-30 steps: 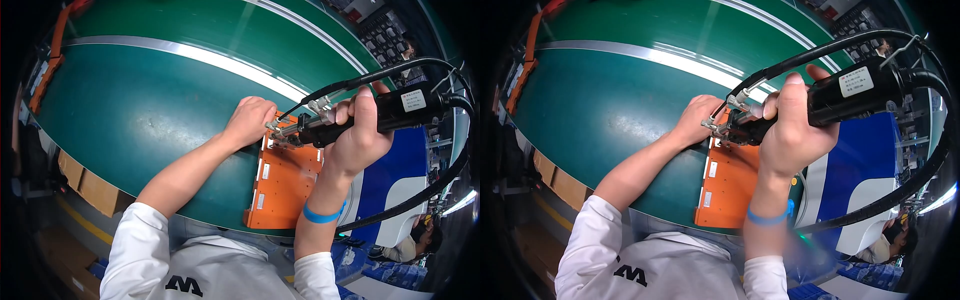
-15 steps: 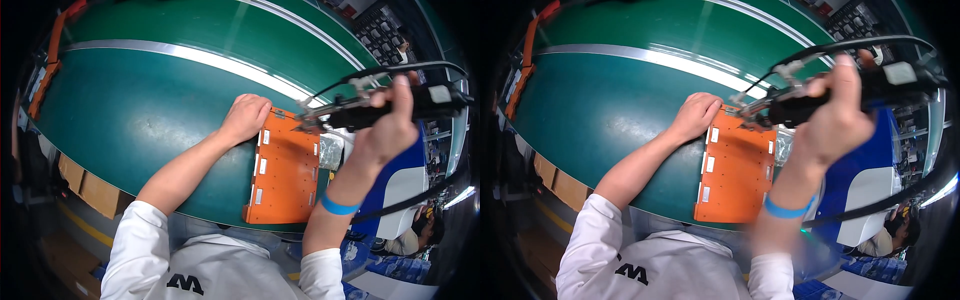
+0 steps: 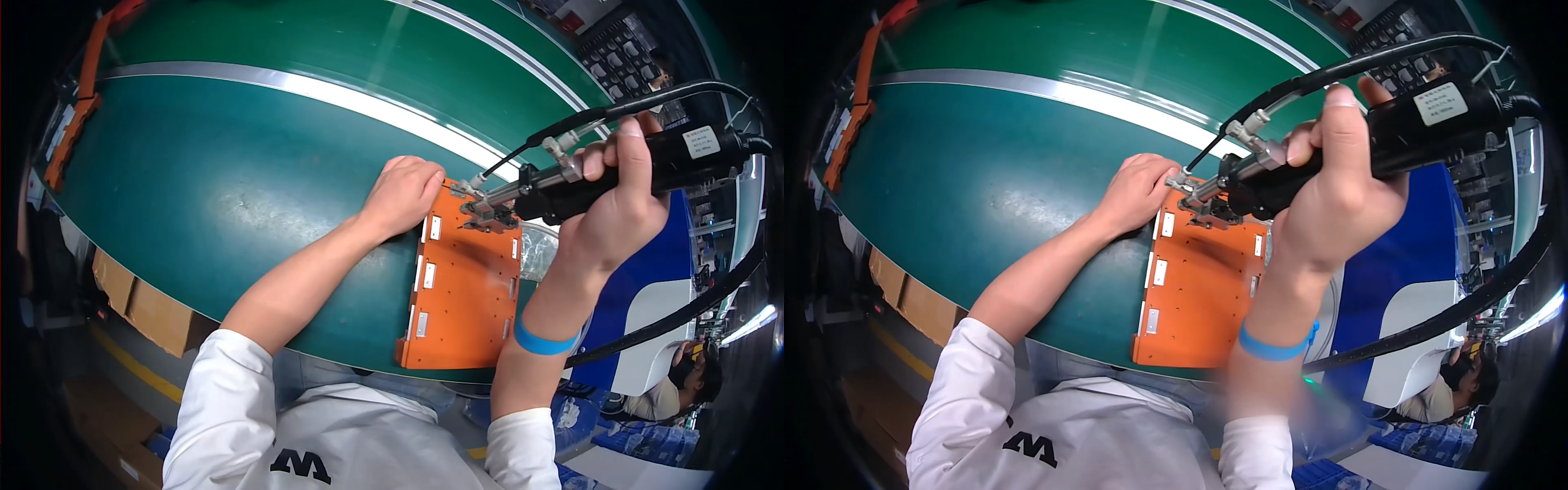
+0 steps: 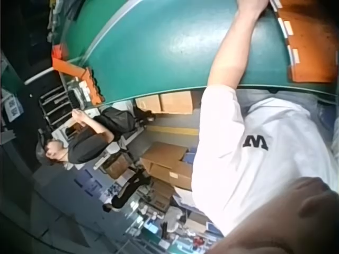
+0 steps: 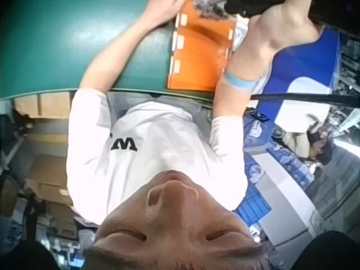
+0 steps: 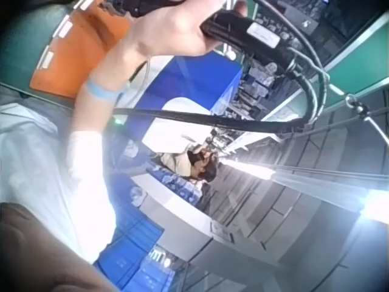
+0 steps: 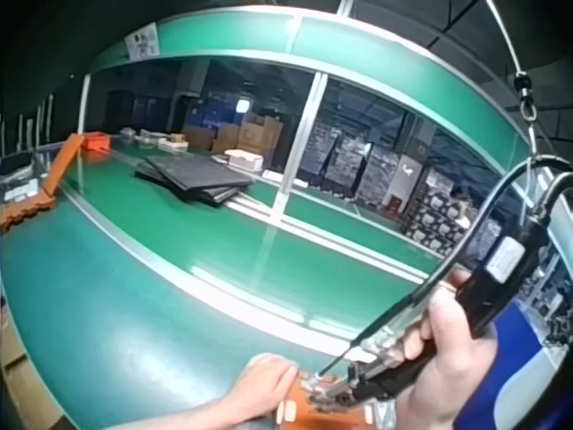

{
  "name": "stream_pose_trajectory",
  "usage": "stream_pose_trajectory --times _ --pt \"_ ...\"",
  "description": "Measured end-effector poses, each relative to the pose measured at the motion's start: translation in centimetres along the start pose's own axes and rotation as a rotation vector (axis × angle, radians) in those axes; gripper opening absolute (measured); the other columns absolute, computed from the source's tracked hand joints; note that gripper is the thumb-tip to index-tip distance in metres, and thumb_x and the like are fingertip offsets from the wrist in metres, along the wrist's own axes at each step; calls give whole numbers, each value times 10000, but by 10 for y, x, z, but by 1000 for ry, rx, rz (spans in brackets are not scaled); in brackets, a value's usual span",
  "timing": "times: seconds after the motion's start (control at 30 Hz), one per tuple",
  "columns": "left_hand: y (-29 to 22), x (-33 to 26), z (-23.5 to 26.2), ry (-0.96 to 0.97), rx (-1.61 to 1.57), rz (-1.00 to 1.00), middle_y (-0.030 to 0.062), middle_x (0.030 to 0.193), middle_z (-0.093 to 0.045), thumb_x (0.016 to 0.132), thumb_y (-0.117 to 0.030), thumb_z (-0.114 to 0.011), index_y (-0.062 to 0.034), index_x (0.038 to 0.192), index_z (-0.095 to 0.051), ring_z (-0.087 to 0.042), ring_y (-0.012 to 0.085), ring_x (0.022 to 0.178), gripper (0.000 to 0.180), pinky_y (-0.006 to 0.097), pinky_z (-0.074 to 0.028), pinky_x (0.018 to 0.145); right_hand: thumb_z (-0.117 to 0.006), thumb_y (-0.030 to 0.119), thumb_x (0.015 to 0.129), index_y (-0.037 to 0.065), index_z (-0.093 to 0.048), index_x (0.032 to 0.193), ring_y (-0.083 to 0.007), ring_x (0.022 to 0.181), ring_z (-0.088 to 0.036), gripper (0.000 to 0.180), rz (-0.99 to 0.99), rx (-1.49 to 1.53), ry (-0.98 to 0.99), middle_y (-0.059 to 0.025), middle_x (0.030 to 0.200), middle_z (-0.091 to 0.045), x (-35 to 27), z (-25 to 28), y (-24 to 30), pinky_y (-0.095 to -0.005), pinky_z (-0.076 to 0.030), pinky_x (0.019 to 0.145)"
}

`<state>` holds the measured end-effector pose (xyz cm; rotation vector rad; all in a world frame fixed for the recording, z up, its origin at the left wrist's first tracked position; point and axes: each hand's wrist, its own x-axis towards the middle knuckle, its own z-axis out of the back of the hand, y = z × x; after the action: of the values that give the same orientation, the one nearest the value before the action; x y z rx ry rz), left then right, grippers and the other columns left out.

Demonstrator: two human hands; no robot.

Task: The person is using a handheld welding or bonding tool to attach metal components to an orange fixture on an assembly line.

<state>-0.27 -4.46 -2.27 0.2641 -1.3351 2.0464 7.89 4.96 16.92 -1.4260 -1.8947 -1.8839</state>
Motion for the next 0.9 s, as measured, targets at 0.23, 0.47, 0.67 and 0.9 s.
stream_pose_trajectory --times 0.23,0.47,0.67,0.9 --pt "1 2 -1 -73 -16 -46 134 818 -624 880 -153 -439 -31 850 -610 -568 283 881 213 392 -371 911 -601 57 814 -97 -499 1054 -109 463 -461 303 4 -16 -28 -51 592 -491 -6 -9 -17 -248 -380 433" --pt "4 0 -1 8 -17 5 103 891 -623 825 -139 -482 -62 883 -602 -558 272 946 154 377 -359 921 -554 39 844 -58 -525 1073 -99 505 -428 251 -32 -85 -42 -29 619 -457 -13 -14 -27 -255 -382 508" --pt "9 -2 -7 -33 1 -39 97 872 -615 892 -202 -440 -72 889 -588 -554 274 932 198 384 -367 904 -550 26 838 -25 -539 905 -106 495 -440 85 -65 -49 -19 -32 605 -457 -14 -12 -29 -254 -383 487" --pt "7 1 -3 -30 -24 -38 90 808 -605 947 -277 -371 -78 835 -575 -553 284 860 306 387 -375 872 -571 4 826 -47 -533 943 -117 482 -469 133 -8 -74 23 -65 645 -517 -17 -15 -31 -272 -394 458"
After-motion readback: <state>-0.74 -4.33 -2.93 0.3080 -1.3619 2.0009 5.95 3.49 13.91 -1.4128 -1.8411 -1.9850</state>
